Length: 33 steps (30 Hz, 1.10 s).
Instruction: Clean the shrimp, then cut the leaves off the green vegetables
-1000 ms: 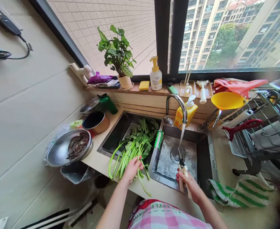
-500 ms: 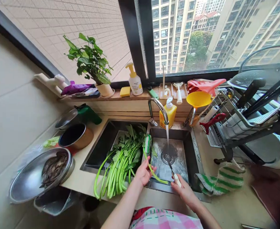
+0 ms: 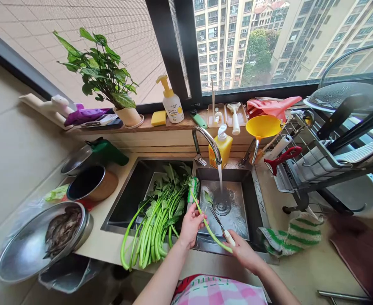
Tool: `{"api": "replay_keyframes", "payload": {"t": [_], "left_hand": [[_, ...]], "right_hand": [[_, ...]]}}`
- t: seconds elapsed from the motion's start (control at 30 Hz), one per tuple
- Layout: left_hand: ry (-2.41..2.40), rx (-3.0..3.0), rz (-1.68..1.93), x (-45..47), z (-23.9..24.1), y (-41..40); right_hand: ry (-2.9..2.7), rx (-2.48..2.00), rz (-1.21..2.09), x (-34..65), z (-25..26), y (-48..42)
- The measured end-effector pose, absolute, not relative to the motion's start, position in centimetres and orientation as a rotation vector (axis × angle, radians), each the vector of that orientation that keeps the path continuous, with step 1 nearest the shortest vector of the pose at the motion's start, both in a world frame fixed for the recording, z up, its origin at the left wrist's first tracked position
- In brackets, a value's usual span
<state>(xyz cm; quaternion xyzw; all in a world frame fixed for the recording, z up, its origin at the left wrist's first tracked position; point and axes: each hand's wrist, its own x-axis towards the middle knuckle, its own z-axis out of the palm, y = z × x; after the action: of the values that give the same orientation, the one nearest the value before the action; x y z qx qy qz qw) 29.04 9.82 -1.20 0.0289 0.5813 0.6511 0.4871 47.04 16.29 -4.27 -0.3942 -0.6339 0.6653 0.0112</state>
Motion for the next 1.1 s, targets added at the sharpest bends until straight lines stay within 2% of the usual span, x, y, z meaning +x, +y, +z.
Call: {"api": "replay_keyframes", "payload": {"t": [0.17,0.4,0.7,0.97,1.1], "left_hand": [[1.499,0.171,1.503,29.9,-1.2,10.4],[1.505,0.267,1.425,29.6,-0.5,10.0],[1.483,0.457,1.244,27.5,0.7,8.1],[1.472,0.469,1.236,27.7,0.1,7.4],[1.476,0.475,1.303,27.2,-0.4,7.4]], "right_hand": [[-1.957,-1.216,2.079,47.4,-4.8,16.2],[-1.944,-1.248,1.893,47.1,-6.3,15.6],[-1.965,-1.162,1.962,45.3,-4.2,16.9],[-1.98,-1.193,1.887,44.5,-4.7,16.4],[-1.839,-1.233,1.989,44.7,-4.5,16.1]]}}
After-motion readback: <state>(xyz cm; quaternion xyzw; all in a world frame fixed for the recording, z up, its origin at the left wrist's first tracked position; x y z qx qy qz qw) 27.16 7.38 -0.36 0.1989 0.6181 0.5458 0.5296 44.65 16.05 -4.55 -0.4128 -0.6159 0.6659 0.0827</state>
